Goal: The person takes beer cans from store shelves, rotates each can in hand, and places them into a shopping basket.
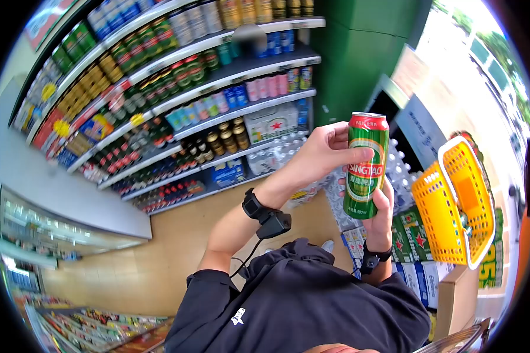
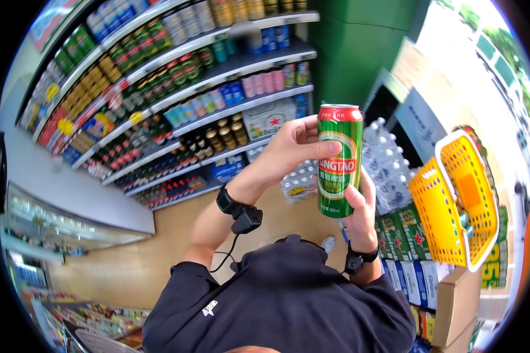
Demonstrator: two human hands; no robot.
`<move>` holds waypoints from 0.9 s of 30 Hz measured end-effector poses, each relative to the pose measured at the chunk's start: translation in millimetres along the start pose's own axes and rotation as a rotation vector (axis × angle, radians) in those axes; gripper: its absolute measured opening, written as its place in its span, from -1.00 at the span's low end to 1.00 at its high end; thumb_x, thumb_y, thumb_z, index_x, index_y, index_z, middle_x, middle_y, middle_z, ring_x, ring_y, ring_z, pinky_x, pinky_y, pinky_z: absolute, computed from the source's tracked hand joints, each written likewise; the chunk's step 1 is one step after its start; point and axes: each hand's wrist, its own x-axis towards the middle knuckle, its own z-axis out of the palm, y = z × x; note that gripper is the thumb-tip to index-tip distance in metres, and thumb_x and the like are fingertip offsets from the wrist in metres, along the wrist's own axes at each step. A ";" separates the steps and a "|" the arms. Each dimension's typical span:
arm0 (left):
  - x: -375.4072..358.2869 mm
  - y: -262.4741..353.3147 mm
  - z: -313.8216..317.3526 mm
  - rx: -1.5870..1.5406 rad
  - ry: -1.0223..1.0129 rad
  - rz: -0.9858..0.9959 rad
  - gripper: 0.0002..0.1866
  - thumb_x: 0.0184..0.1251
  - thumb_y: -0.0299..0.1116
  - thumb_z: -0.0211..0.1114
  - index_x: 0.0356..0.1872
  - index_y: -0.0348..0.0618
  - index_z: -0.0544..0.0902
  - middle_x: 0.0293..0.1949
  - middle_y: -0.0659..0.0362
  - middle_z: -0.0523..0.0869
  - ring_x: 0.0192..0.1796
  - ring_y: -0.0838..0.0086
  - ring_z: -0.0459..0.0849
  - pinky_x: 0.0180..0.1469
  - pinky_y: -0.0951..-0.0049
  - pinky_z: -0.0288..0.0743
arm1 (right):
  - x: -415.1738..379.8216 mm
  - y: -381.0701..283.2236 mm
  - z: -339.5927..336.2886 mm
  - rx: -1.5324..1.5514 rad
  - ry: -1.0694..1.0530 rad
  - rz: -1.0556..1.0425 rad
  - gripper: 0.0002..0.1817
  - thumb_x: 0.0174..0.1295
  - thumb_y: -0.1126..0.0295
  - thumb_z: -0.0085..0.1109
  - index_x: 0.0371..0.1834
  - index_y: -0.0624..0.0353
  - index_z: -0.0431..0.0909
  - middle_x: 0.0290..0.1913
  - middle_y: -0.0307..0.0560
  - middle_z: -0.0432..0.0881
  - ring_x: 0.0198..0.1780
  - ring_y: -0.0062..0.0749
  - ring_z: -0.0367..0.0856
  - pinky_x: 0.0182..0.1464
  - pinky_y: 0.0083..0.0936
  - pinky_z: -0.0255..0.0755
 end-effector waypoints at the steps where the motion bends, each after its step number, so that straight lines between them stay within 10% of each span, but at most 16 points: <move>1: -16.4 3.3 -9.1 0.001 0.050 0.015 -0.48 0.34 -0.28 0.52 0.25 -0.26 0.60 0.05 0.18 0.78 0.05 0.59 0.71 0.11 0.47 0.59 | 2.3 10.5 9.7 0.011 -0.034 0.017 -0.15 0.35 -0.07 0.22 0.45 0.43 0.27 0.28 0.25 0.55 0.15 -0.08 0.71 0.11 -0.25 0.69; 4: -63.9 12.5 -30.4 0.029 0.181 0.020 -0.44 0.28 -0.27 0.57 0.23 -0.25 0.60 0.03 0.18 0.78 0.04 0.58 0.71 0.10 0.48 0.59 | 5.8 33.8 43.6 0.015 -0.039 0.053 -0.16 0.43 0.11 0.20 0.61 0.36 0.07 0.44 0.03 0.42 0.43 -0.35 0.41 0.46 -0.36 0.29; 27: -163.8 23.6 -138.6 0.378 0.754 0.030 -0.32 -0.05 0.10 0.70 -0.03 -0.23 0.71 -0.21 0.26 0.70 -0.21 0.60 0.50 -0.09 0.51 0.44 | 95.0 95.4 157.0 -0.234 -0.463 0.298 -0.41 0.48 0.20 0.22 0.40 0.39 0.35 0.18 -0.03 0.62 0.23 -0.45 0.57 0.32 -0.43 0.41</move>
